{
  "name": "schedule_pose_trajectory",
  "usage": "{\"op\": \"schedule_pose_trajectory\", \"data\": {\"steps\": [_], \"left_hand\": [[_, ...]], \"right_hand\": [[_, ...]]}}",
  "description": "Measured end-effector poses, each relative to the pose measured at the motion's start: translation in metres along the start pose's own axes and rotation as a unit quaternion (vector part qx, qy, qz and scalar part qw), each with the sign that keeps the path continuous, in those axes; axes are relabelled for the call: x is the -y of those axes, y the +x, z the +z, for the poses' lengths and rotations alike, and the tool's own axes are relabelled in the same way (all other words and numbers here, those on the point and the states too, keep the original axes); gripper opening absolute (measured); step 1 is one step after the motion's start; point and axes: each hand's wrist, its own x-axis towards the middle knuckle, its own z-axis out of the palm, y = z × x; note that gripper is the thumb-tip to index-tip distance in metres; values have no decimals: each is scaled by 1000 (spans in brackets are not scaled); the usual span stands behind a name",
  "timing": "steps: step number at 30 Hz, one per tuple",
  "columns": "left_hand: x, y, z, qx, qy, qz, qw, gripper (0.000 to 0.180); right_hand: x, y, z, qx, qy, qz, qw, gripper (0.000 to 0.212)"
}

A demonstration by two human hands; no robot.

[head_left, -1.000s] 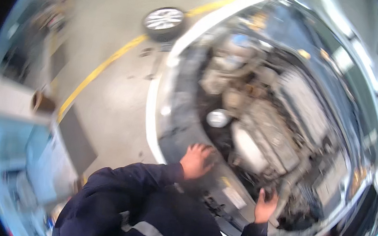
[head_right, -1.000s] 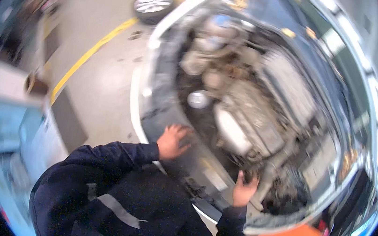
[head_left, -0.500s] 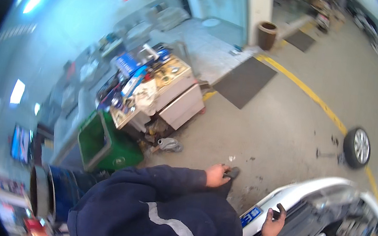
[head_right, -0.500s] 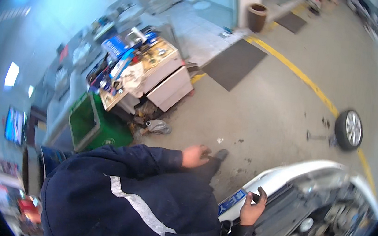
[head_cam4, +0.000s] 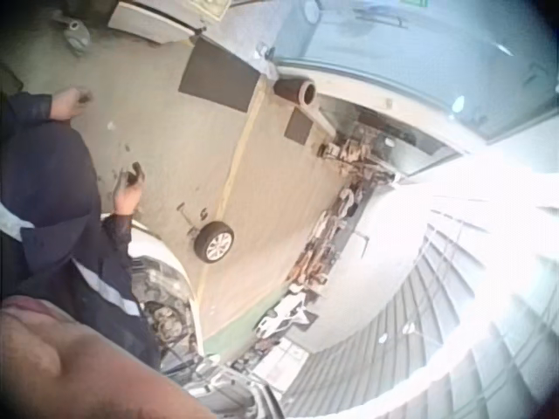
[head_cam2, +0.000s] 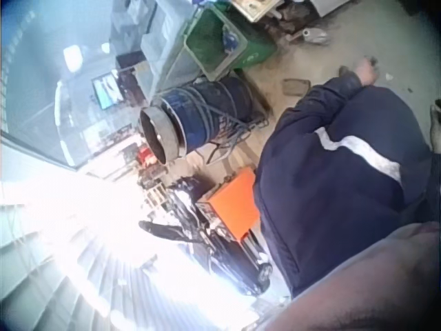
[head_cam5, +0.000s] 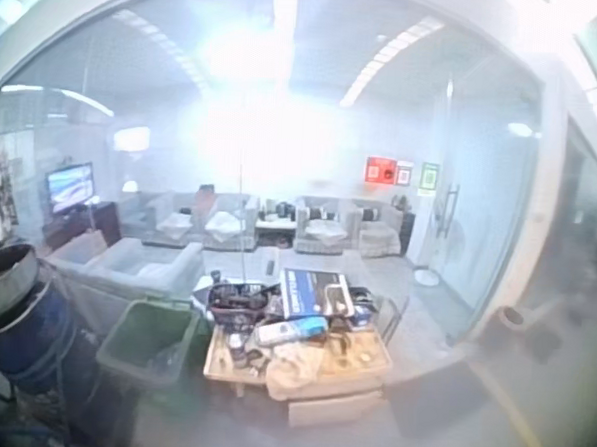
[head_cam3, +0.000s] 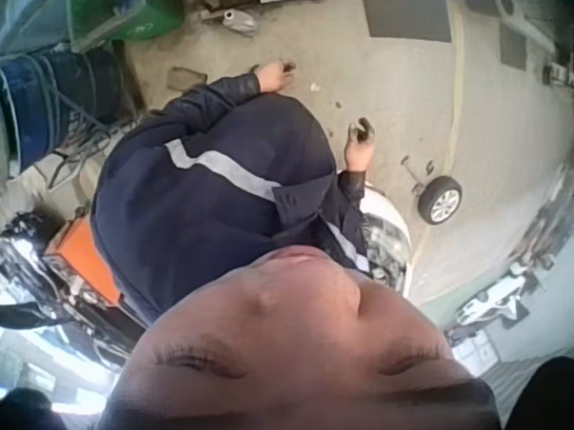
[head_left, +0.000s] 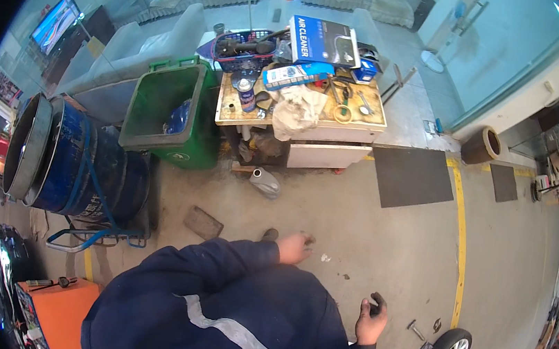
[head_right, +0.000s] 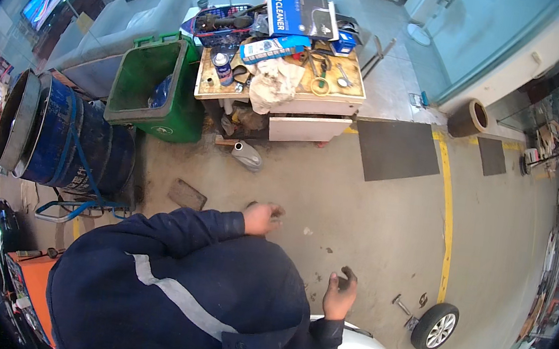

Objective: The person removes a yellow air filter from a car's engine bay, places it on a workbench, and installs a new white air filter into the engine compartment. The person uses a screwdriver to secure the engine cover after installation.

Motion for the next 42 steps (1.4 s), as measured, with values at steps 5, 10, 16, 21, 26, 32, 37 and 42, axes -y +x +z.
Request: {"op": "schedule_pose_trajectory", "data": {"steps": [5, 10, 16, 21, 26, 32, 37, 42], "left_hand": [[55, 102, -82, -150, -17, -23, 988, 43], [63, 251, -155, -277, -185, -94, 938, 38], [175, 431, -242, -331, -332, -268, 842, 54], [139, 454, -290, -175, 90, -400, 895, 49], [15, 424, -261, -602, -53, -132, 786, 25], [-114, 390, -218, -589, -221, -42, 776, 23], [-110, 421, -192, -542, -309, -43, 780, 23], [-116, 420, -208, -510, -377, -67, 770, 29]], "right_hand": [[74, 112, 46, 73, -4, -9, 997, 38], [112, 200, 59, 136, -36, -53, 989, 40], [79, 331, 82, 230, -28, -77, 970, 40], [84, 453, 67, 276, -20, -53, 960, 41], [89, 570, 87, 343, -34, -79, 935, 35], [154, 627, 179, 502, -16, -195, 842, 50], [198, 631, 280, 547, -29, -171, 819, 78], [219, 633, 352, 463, -9, -310, 830, 42]]}}
